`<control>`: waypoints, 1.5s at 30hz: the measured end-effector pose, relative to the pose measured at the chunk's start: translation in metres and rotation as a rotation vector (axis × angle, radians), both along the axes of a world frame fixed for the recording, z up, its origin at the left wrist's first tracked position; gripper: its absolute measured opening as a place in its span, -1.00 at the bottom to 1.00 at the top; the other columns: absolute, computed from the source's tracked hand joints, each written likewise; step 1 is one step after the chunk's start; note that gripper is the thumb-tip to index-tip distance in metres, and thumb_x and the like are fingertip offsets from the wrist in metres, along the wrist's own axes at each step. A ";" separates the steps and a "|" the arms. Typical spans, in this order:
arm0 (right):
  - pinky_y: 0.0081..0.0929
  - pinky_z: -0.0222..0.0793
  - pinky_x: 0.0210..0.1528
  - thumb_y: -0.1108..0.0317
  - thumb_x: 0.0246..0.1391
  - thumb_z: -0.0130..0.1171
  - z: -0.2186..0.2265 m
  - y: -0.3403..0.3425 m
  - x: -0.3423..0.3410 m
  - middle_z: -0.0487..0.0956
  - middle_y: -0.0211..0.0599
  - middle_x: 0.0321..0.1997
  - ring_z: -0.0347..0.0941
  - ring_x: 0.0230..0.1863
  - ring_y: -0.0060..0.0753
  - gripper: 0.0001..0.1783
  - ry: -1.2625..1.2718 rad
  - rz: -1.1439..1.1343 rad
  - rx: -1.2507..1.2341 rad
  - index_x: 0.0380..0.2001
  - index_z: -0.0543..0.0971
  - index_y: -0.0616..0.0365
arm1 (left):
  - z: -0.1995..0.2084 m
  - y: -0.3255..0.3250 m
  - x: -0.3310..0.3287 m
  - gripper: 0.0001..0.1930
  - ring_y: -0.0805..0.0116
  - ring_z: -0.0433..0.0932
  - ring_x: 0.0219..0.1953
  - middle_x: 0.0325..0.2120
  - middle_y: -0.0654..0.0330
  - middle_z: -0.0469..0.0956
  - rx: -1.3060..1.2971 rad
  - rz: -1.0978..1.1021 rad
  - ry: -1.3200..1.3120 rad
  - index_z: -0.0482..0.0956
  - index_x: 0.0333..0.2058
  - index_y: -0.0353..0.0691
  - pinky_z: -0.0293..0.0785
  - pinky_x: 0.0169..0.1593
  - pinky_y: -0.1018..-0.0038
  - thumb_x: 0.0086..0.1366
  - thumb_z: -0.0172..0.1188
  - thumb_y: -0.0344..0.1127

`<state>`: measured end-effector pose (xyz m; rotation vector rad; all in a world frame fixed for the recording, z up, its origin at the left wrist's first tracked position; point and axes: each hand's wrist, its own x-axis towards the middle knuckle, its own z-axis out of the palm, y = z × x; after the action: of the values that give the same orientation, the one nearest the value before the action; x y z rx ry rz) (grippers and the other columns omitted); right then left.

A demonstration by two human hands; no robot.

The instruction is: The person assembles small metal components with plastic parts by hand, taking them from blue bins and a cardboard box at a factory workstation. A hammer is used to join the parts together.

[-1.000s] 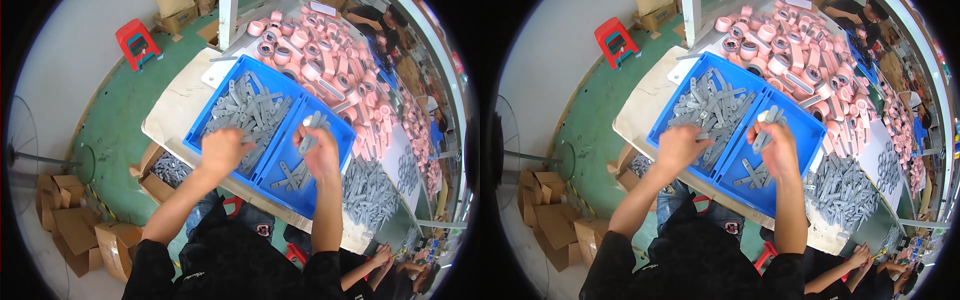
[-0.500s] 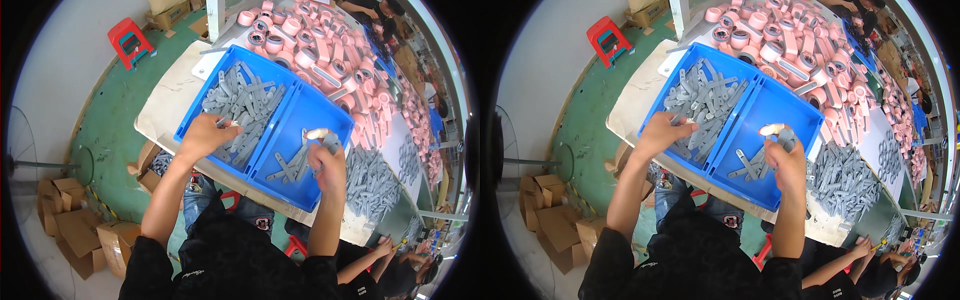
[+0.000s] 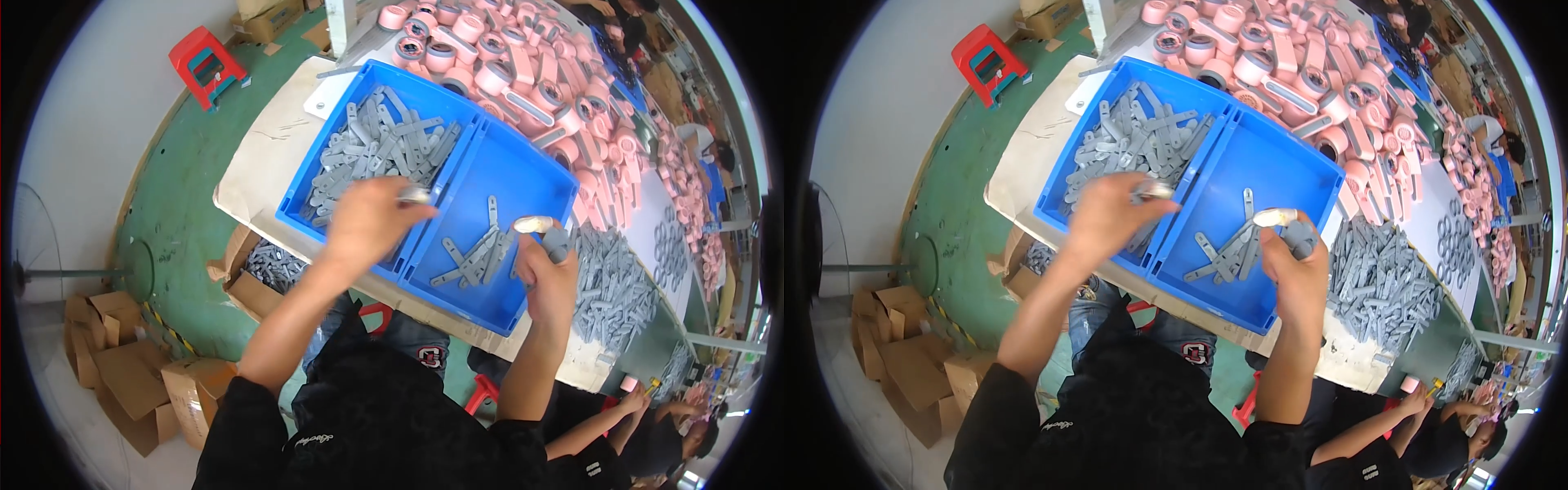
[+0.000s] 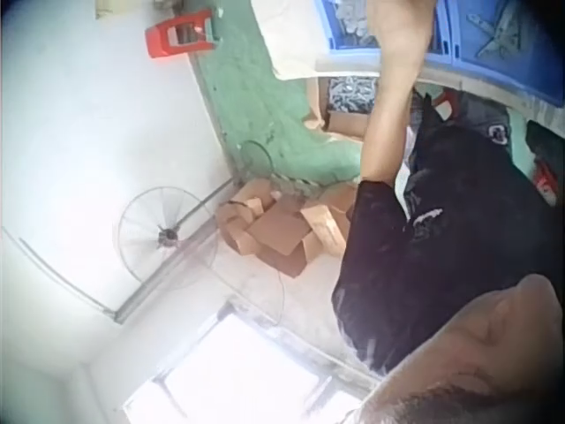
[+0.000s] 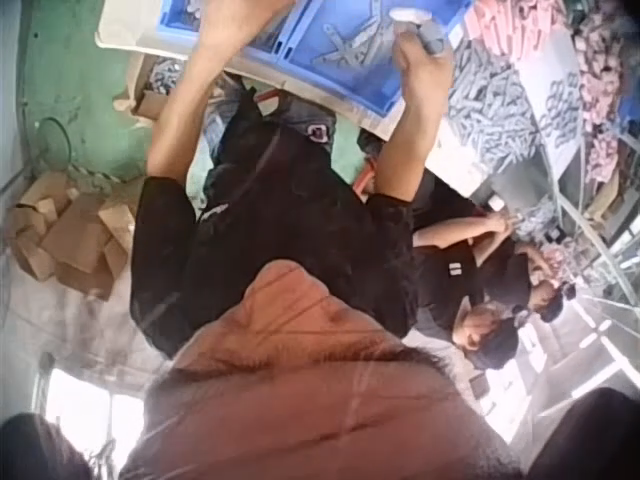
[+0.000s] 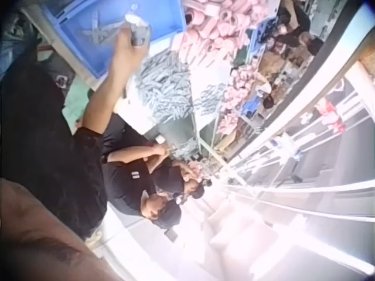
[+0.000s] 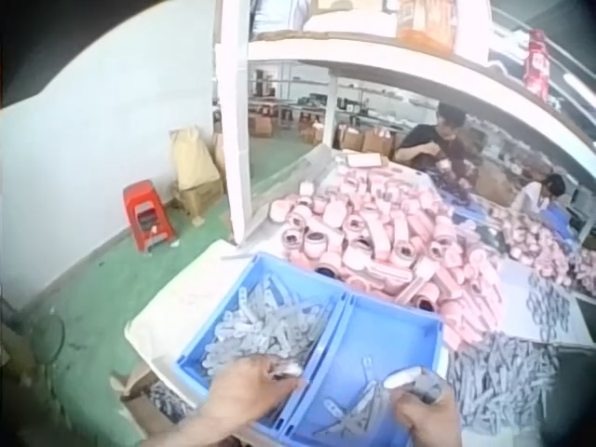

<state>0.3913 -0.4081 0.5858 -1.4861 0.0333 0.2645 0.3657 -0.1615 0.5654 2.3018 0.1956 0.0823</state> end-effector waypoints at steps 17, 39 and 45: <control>-0.63 -0.04 -0.61 0.55 0.14 0.04 -0.009 -0.043 -0.012 0.30 -0.52 -0.62 0.09 -0.67 -0.69 -0.82 -0.059 -0.203 0.211 -0.19 0.54 0.30 | -0.037 0.019 -0.019 -0.67 -0.08 0.61 -0.39 -0.55 -0.08 0.58 0.288 0.046 0.172 0.66 -0.40 -0.30 0.50 -0.28 0.17 0.03 0.39 -0.11; -0.67 -0.02 -0.59 0.30 0.18 0.26 -0.018 0.024 -0.027 0.36 -0.62 -0.58 0.12 -0.63 -0.77 -0.73 0.069 -0.029 0.083 -0.12 0.58 0.22 | 0.000 -0.023 -0.005 -0.67 0.61 0.45 -0.47 -0.50 0.34 0.57 -0.922 -0.144 0.455 0.60 -0.39 -0.19 0.32 -0.39 0.63 -0.02 0.54 -0.17; -0.65 0.11 -0.50 0.20 0.28 0.15 -0.023 0.042 -0.016 0.48 -0.44 -0.45 0.24 -0.53 -0.71 -0.73 0.041 0.031 0.280 -0.20 0.53 0.22 | 0.001 -0.019 -0.019 -0.71 0.68 0.43 -0.41 -0.41 0.38 0.59 -0.908 -0.043 0.322 0.64 -0.27 -0.17 0.31 -0.38 0.67 0.14 0.42 -0.12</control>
<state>0.3749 -0.3656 0.5632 -1.2039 0.0058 0.3113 0.3465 -0.1806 0.5662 1.3974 0.2765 -0.3380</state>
